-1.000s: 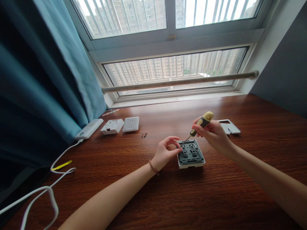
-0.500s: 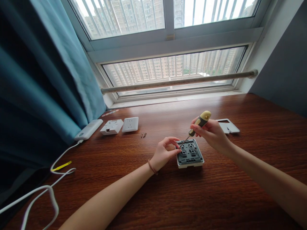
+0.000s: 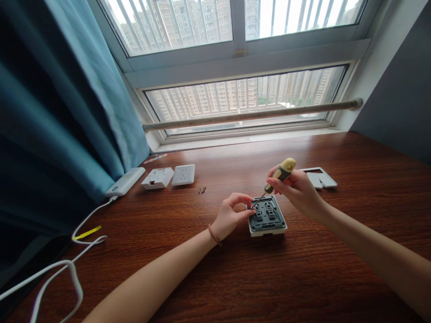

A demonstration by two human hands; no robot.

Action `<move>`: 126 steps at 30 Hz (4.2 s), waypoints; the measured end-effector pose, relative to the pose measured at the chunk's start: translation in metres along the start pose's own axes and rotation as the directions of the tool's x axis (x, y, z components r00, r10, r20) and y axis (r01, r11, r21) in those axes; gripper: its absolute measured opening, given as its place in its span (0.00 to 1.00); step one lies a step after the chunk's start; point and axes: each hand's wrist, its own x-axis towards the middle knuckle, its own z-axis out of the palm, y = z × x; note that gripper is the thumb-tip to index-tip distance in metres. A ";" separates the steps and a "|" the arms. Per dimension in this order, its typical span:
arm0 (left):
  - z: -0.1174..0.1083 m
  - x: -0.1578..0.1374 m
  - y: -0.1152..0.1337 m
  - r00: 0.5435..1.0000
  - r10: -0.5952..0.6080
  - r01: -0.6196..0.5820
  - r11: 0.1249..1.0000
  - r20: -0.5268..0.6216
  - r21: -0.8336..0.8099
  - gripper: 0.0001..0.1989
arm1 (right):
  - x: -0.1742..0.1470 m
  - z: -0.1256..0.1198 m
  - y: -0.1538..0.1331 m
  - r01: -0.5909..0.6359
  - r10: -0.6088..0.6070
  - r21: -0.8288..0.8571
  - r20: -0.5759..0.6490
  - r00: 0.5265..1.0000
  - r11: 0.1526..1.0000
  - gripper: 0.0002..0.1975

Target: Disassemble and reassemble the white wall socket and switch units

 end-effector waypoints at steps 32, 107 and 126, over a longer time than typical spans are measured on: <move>0.001 0.002 0.005 0.999 0.036 -0.034 0.996 -0.023 0.086 0.07 | -0.007 0.004 -0.018 0.146 -0.145 0.039 -0.025 0.989 0.988 0.25; -0.004 0.001 0.002 0.952 0.084 -0.139 0.975 0.295 0.173 0.52 | -0.007 0.000 -0.015 0.100 -0.096 0.066 -0.062 0.993 0.993 0.17; -0.004 0.000 0.010 0.943 0.059 -0.125 0.975 0.326 0.183 0.44 | -0.007 -0.001 -0.020 0.179 -0.179 -0.003 0.028 0.983 0.984 0.18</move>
